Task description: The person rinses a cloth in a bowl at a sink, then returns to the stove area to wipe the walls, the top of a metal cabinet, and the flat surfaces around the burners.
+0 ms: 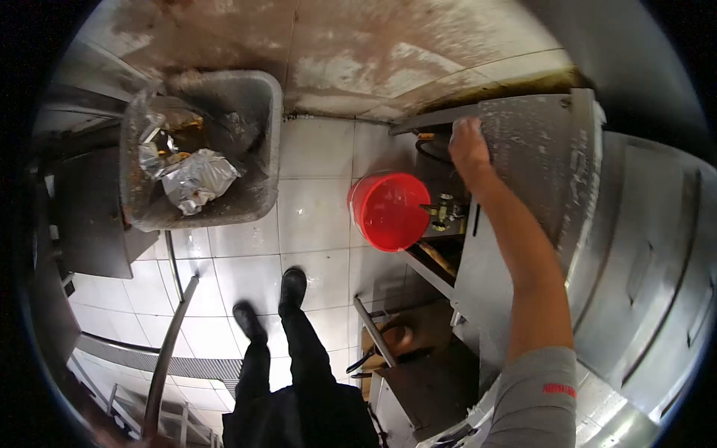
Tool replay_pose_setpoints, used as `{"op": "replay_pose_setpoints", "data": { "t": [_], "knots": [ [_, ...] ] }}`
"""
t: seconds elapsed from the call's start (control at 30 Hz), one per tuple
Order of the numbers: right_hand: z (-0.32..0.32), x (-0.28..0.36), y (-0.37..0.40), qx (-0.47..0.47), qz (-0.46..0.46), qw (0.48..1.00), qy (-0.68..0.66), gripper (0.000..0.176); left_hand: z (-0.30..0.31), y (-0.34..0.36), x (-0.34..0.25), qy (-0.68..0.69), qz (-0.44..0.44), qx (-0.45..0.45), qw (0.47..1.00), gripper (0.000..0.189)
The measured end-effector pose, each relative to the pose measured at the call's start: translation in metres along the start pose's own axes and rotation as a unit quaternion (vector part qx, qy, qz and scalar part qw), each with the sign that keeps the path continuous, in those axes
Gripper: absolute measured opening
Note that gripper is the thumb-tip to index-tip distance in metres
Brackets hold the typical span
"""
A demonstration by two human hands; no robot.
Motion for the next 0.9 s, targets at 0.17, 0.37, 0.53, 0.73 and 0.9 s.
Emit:
{"op": "replay_pose_setpoints", "data": {
  "t": [0.17, 0.37, 0.53, 0.73, 0.9],
  "knots": [
    [0.045, 0.053, 0.114, -0.067, 0.014, 0.917, -0.393, 0.025, -0.089, -0.002, -0.171, 0.647, -0.087, 0.345, 0.675, 0.057],
    [0.148, 0.089, 0.327, -0.165, 0.031, 0.460, -0.872, 0.038, -0.045, 0.011, -0.231, 0.729, -0.143, 0.330, 0.582, 0.064],
    [0.144, 0.104, 0.455, -0.275, 0.037, 0.311, -0.909, 0.050, -0.009, 0.049, -0.189, 0.591, -0.272, 0.467, 0.599, 0.044],
    [0.111, 0.114, 0.617, -0.232, -0.144, 0.359, -0.892, 0.048, 0.104, 0.136, -0.195, 0.593, -0.463, 0.396, 0.526, 0.037],
    [0.010, 0.130, 0.736, -0.158, -0.451, 0.434, -0.763, 0.044, 0.173, 0.182, -0.205, 0.556, -0.509, 0.431, 0.496, 0.043]
  ]
}}
Point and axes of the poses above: each hand's wrist, its own y-axis away from the middle knuckle, its own z-axis out of the back of the hand, x = y × z, the point moved 1 cm from there along -y, towards the middle knuckle, and after that the axes turned 9 degrees about x, right-handed, at the moved point
